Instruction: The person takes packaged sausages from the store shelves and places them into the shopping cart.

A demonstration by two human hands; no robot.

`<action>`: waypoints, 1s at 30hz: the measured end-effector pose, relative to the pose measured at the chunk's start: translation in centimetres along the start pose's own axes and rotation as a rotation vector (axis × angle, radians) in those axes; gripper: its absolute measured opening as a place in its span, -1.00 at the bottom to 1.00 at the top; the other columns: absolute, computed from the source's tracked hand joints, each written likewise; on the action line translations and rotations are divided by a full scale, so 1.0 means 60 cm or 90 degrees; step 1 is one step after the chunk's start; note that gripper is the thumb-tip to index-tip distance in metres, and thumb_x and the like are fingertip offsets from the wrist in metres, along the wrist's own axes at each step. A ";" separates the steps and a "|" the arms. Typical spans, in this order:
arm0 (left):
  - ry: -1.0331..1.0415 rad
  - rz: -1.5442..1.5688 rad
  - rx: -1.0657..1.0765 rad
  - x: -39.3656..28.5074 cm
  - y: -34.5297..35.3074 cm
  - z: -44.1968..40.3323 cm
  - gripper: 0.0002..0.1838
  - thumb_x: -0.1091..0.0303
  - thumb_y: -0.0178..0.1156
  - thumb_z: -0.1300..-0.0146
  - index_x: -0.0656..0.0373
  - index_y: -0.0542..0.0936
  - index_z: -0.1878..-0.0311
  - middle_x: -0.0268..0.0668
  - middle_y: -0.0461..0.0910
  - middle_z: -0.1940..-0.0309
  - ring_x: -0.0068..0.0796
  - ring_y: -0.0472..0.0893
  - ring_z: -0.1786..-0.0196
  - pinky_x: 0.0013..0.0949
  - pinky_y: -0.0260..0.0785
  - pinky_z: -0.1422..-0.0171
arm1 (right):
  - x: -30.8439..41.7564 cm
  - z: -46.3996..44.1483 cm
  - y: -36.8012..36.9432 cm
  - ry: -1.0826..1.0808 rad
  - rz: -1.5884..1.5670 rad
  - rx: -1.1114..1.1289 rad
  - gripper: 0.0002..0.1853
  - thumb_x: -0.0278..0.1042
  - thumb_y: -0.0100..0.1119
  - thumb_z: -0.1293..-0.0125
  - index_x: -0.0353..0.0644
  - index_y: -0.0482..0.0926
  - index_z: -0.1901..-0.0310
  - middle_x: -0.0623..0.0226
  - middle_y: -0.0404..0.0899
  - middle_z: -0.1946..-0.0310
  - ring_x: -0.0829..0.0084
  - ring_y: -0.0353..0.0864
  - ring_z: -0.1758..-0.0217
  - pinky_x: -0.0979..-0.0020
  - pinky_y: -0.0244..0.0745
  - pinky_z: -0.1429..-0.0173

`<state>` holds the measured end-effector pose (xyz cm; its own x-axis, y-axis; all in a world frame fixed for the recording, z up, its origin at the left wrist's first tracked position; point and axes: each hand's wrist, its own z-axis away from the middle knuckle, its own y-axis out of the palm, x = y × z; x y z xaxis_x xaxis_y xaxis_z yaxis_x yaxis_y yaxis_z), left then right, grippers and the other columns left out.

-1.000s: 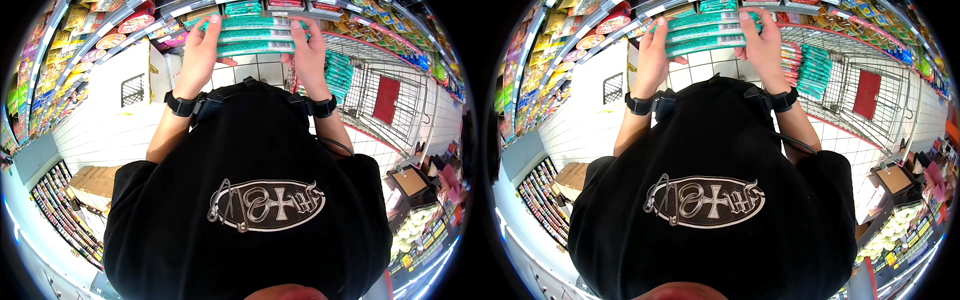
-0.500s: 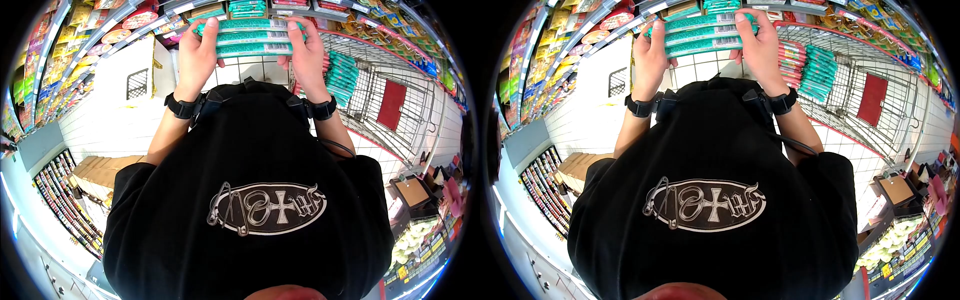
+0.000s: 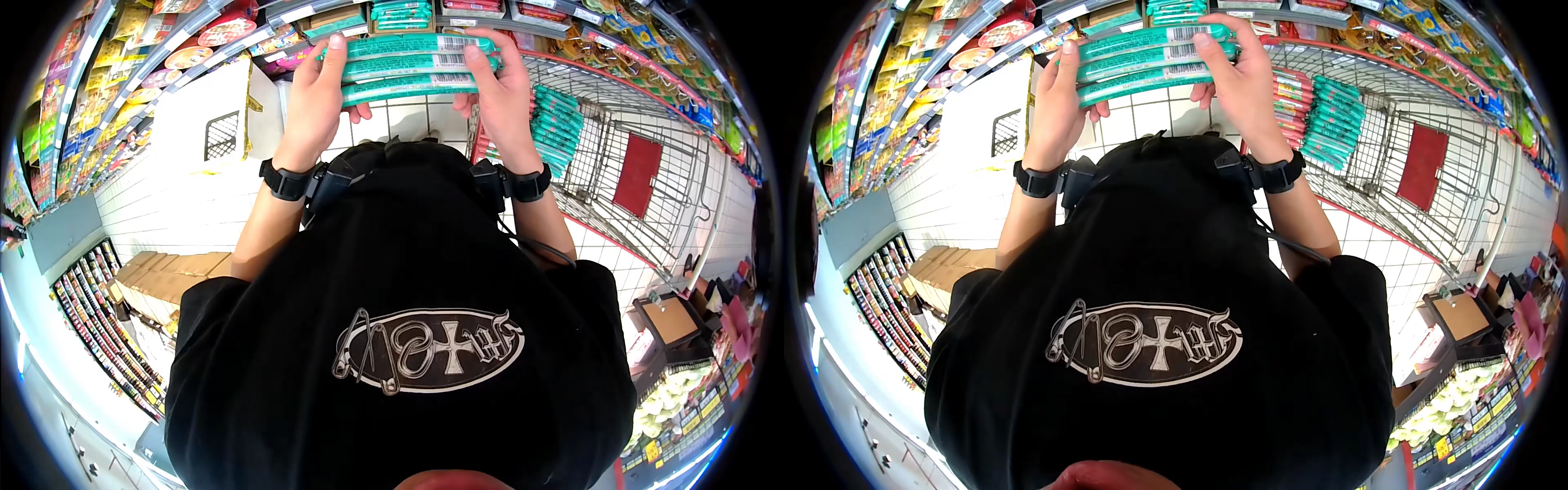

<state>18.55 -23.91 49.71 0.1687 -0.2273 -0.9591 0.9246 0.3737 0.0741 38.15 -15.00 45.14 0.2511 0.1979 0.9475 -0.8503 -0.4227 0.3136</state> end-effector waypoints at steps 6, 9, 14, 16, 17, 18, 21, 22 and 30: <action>0.074 -0.009 -0.032 0.006 0.002 0.002 -0.54 0.01 -0.01 -0.49 0.25 0.45 -0.13 -0.26 0.62 0.37 -0.55 0.60 0.48 -0.51 0.40 0.52 | -0.007 -0.004 0.000 -0.021 -0.045 0.011 -0.68 -0.22 0.14 -0.44 -0.16 0.42 -0.13 0.27 0.60 0.35 0.54 0.58 0.62 0.57 0.42 0.64; 0.076 -0.085 -0.028 0.003 0.006 0.005 -0.61 0.17 0.09 -0.47 0.22 0.42 -0.20 -0.28 0.61 0.23 -0.63 0.55 0.34 -0.51 0.42 0.40 | -0.003 0.002 0.004 -0.040 -0.027 0.004 -0.68 -0.22 0.13 -0.44 -0.16 0.43 -0.12 0.28 0.60 0.35 0.54 0.58 0.63 0.57 0.42 0.65; 0.111 0.008 0.075 0.020 0.014 -0.013 -0.57 0.42 0.28 -0.31 0.20 0.40 -0.21 -0.25 0.66 0.14 -0.56 0.64 0.22 -0.50 0.53 0.30 | 0.022 0.016 -0.002 -0.041 0.074 -0.083 -0.71 -0.22 0.02 -0.50 -0.14 0.42 -0.13 0.31 0.60 0.47 0.61 0.52 0.64 0.59 0.35 0.64; 0.123 0.035 0.117 0.026 0.023 -0.016 -0.53 0.46 0.29 -0.29 0.21 0.38 -0.24 -0.25 0.65 0.10 -0.53 0.65 0.17 -0.48 0.54 0.26 | 0.022 0.017 -0.017 -0.061 0.043 -0.094 -0.72 -0.22 0.01 -0.51 -0.15 0.42 -0.13 0.31 0.60 0.46 0.61 0.51 0.65 0.59 0.34 0.65; 0.137 0.062 0.157 0.024 0.027 -0.020 -0.48 0.50 0.29 -0.27 0.21 0.36 -0.27 -0.25 0.64 0.06 -0.51 0.65 0.12 -0.45 0.55 0.21 | 0.022 0.013 -0.024 -0.084 0.010 -0.103 -0.72 -0.22 0.00 -0.51 -0.16 0.42 -0.12 0.30 0.60 0.46 0.62 0.50 0.65 0.59 0.34 0.65; 0.115 0.096 0.185 0.022 0.029 -0.022 -0.40 0.54 0.30 -0.24 0.20 0.32 -0.33 -0.25 0.61 -0.01 -0.47 0.65 0.04 -0.42 0.56 0.16 | 0.022 0.015 -0.028 -0.088 0.008 -0.127 -0.72 -0.22 -0.02 -0.52 -0.18 0.42 -0.11 0.29 0.60 0.46 0.61 0.49 0.66 0.60 0.32 0.66; 0.152 0.091 0.258 0.013 0.038 -0.035 -0.37 0.55 0.30 -0.24 0.19 0.30 -0.35 -0.25 0.61 -0.01 -0.46 0.65 0.03 -0.42 0.57 0.17 | 0.028 0.022 -0.037 -0.112 -0.008 -0.133 -0.71 -0.21 -0.03 -0.52 -0.19 0.42 -0.11 0.28 0.61 0.46 0.60 0.50 0.65 0.60 0.32 0.67; 0.148 0.084 0.269 0.014 0.037 -0.042 -0.36 0.55 0.30 -0.24 0.20 0.29 -0.36 -0.25 0.61 -0.02 -0.46 0.65 0.03 -0.41 0.60 0.14 | 0.030 0.026 -0.038 -0.115 -0.008 -0.138 -0.71 -0.21 -0.02 -0.52 -0.21 0.43 -0.11 0.29 0.61 0.45 0.61 0.51 0.65 0.61 0.33 0.67; 0.179 0.021 0.197 -0.005 0.041 -0.045 -0.47 0.56 0.27 -0.26 0.25 0.34 -0.27 -0.20 0.64 0.07 -0.47 0.67 0.09 -0.41 0.69 0.16 | 0.035 0.021 -0.023 -0.105 0.029 -0.193 -0.72 -0.16 0.06 -0.48 -0.14 0.48 -0.06 0.35 0.57 0.50 0.60 0.51 0.69 0.60 0.31 0.68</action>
<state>19.83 -20.51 49.47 0.1399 0.0502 -0.9889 0.9865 0.0785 0.1436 40.45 -15.08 46.77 0.2595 0.0291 0.9653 -0.9551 -0.1404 0.2610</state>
